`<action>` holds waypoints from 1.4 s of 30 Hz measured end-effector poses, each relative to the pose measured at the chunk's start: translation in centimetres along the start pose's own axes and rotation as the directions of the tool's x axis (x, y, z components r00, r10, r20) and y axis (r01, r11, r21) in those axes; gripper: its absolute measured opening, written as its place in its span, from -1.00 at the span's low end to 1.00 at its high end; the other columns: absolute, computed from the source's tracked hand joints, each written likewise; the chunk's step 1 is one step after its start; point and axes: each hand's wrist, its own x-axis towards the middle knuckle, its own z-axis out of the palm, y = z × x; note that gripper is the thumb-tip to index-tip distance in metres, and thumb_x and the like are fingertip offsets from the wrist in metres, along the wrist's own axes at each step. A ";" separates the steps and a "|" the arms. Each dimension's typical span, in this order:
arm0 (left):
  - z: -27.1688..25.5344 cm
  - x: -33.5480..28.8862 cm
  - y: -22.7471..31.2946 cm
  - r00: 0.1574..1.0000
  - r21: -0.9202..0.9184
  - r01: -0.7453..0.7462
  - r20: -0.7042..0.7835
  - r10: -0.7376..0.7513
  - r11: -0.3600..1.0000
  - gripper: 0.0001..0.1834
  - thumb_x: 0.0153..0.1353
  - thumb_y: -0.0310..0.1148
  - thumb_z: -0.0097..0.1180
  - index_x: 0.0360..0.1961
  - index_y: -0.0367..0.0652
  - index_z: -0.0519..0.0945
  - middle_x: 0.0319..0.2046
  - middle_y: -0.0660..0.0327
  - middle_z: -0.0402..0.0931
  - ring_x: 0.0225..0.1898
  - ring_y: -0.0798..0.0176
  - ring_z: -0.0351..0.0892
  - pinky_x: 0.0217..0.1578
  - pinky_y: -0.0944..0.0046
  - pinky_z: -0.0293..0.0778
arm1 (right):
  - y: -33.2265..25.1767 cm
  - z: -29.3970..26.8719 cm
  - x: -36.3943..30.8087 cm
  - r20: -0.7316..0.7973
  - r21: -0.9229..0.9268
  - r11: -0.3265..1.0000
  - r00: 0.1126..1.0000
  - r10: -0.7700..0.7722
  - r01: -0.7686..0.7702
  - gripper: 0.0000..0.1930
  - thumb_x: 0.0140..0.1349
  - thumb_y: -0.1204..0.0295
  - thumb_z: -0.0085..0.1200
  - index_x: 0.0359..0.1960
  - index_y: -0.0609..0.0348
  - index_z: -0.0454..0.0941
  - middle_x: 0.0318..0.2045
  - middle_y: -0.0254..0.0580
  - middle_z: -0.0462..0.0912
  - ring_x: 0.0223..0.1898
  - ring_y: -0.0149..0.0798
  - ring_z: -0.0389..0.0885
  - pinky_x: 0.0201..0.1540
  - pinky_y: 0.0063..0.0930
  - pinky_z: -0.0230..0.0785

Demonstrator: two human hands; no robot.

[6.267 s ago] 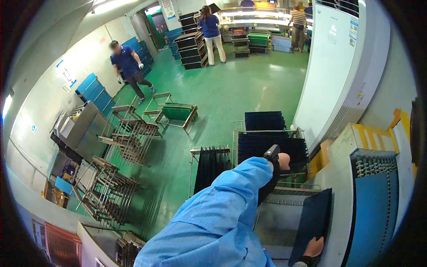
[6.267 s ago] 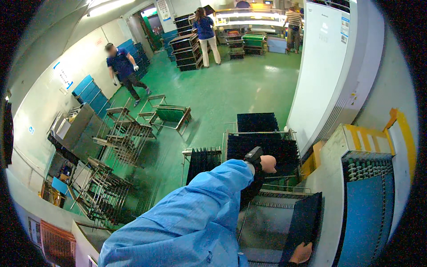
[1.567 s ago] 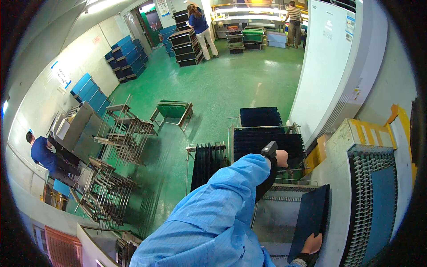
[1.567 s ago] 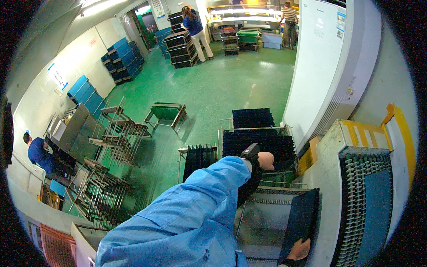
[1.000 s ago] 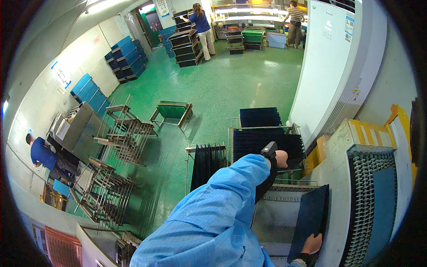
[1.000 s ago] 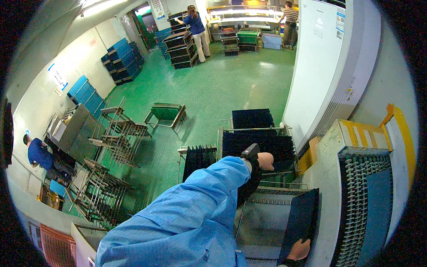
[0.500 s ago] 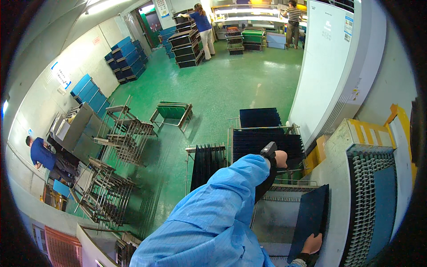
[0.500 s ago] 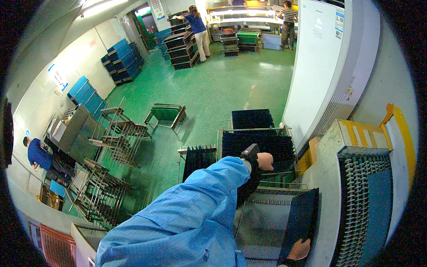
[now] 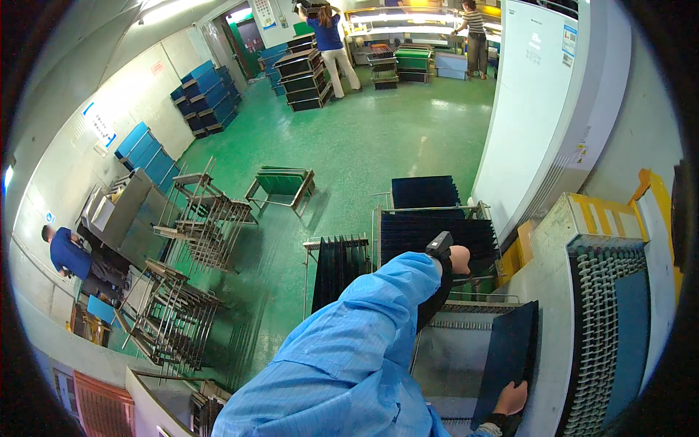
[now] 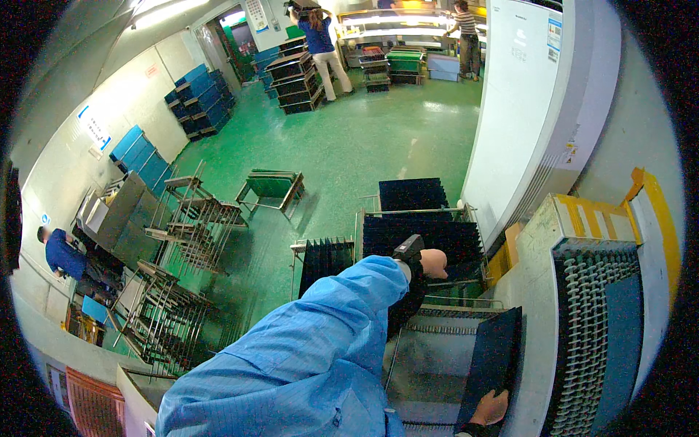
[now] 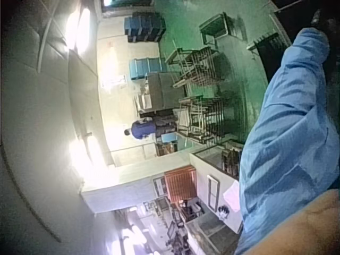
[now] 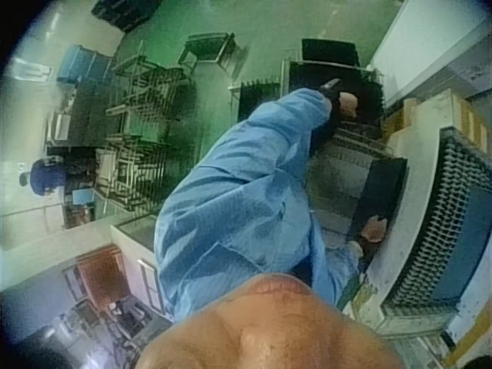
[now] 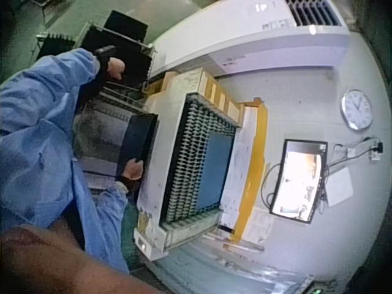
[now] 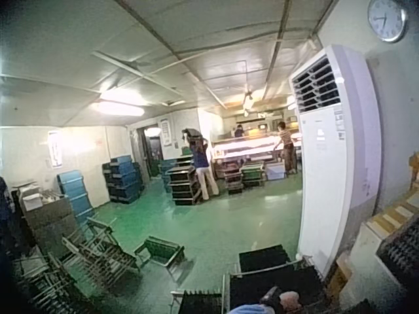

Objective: Unloading blue sheets from a processing machine and placing them into a rack.

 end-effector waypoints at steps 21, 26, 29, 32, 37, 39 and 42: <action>0.6 0.4 -0.4 0.998 0.047 -0.007 -0.068 0.011 0.999 -0.61 0.02 -0.09 0.12 -0.57 -0.26 0.63 -0.57 0.08 0.58 -0.48 0.02 0.57 -0.42 0.04 0.46 | 0.1 0.3 0.1 -0.017 0.007 1.000 1.000 -0.021 0.022 -0.65 0.07 0.36 0.05 -0.11 0.30 0.48 -0.20 0.13 0.59 -0.15 0.13 0.54 -0.11 -0.09 0.37; 0.3 0.0 -0.4 0.996 0.032 -0.057 -0.062 0.059 0.998 -0.61 0.03 -0.08 0.12 -0.61 -0.26 0.61 -0.60 0.10 0.56 -0.51 0.04 0.55 -0.45 0.05 0.44 | -0.7 -0.8 -0.1 0.028 0.027 1.000 1.000 -0.013 0.012 -0.64 0.06 0.36 0.08 -0.12 0.29 0.48 -0.20 0.13 0.59 -0.15 0.13 0.54 -0.11 -0.09 0.37; 0.3 -0.1 -0.2 0.995 0.018 -0.054 -0.078 0.056 0.998 -0.61 0.03 -0.09 0.12 -0.61 -0.25 0.61 -0.60 0.10 0.56 -0.51 0.05 0.55 -0.46 0.06 0.44 | -0.7 -0.9 -0.2 0.008 0.003 1.000 1.000 0.001 -0.001 -0.65 0.06 0.36 0.09 -0.12 0.29 0.48 -0.20 0.13 0.59 -0.16 0.12 0.55 -0.12 -0.09 0.37; 0.3 0.0 0.1 0.996 -0.005 -0.051 -0.070 0.050 0.999 -0.62 0.03 -0.09 0.13 -0.58 -0.25 0.61 -0.59 0.10 0.57 -0.50 0.05 0.55 -0.45 0.06 0.44 | 0.0 -0.3 0.0 0.004 -0.001 1.000 1.000 0.001 -0.001 -0.65 0.06 0.36 0.09 -0.13 0.29 0.48 -0.20 0.13 0.59 -0.16 0.13 0.55 -0.12 -0.10 0.38; 0.8 0.4 -0.7 0.996 -0.006 -0.041 -0.074 0.040 0.999 -0.63 0.02 -0.09 0.15 -0.54 -0.25 0.63 -0.55 0.08 0.58 -0.47 0.03 0.56 -0.42 0.05 0.46 | -0.6 -0.6 0.0 0.035 0.011 1.000 0.999 -0.002 0.001 -0.65 0.06 0.36 0.09 -0.13 0.28 0.48 -0.21 0.13 0.59 -0.16 0.13 0.55 -0.12 -0.10 0.38; 1.0 0.5 -0.2 0.995 0.025 -0.011 -0.102 0.014 1.000 -0.62 0.02 -0.08 0.15 -0.53 -0.25 0.64 -0.54 0.07 0.58 -0.44 0.01 0.57 -0.40 0.04 0.46 | -0.1 -0.3 0.1 0.027 0.004 1.000 1.000 0.004 -0.004 -0.65 0.06 0.36 0.09 -0.13 0.28 0.48 -0.21 0.13 0.59 -0.16 0.12 0.55 -0.12 -0.10 0.38; 1.0 0.7 -0.1 0.995 0.029 -0.030 -0.098 0.033 0.999 -0.62 0.01 -0.09 0.16 -0.51 -0.26 0.64 -0.53 0.05 0.58 -0.43 -0.01 0.57 -0.38 0.03 0.46 | -0.1 -0.4 0.0 0.017 -0.001 1.000 1.000 0.008 -0.008 -0.64 0.06 0.36 0.08 -0.12 0.29 0.48 -0.21 0.13 0.59 -0.16 0.12 0.55 -0.12 -0.10 0.38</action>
